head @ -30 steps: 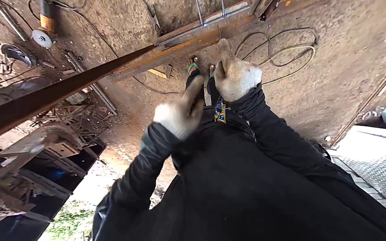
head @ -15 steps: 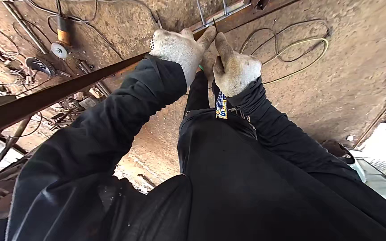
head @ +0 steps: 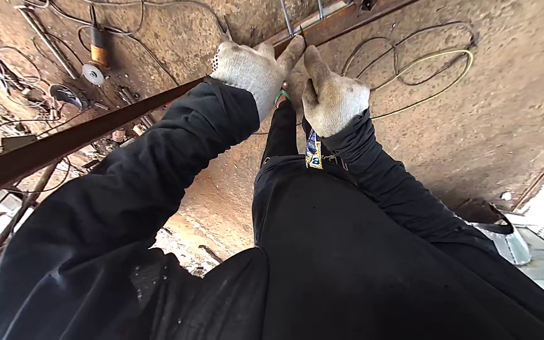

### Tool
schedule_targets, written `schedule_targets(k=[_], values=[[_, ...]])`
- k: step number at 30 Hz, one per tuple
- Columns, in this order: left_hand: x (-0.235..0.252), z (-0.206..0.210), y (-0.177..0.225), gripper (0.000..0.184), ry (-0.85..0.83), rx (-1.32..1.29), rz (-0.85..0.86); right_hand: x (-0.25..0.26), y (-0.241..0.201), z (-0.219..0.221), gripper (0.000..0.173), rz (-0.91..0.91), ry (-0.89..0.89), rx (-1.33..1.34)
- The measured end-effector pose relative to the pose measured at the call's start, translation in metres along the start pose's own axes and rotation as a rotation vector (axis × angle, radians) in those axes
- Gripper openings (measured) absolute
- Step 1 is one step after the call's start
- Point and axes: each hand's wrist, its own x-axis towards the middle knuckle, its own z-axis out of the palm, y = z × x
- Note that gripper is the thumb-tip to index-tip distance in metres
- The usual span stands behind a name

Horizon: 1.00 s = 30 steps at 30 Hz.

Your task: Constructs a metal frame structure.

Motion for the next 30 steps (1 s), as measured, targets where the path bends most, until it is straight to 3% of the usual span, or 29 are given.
schedule_targets(k=[21,26,30], values=[[0.001,0.006,0.006,0.082,0.055,0.041,-0.029,-0.01,0.001,0.008,0.055,-0.011,0.056,0.013],[-0.003,0.002,0.006,0.088,0.038,0.029,-0.031,-0.031,-0.001,-0.03,0.058,0.045,-0.183,0.013],[-0.005,0.007,0.003,0.081,0.121,0.043,-0.008,-0.066,0.019,-0.042,0.055,-0.002,-0.157,0.084]])
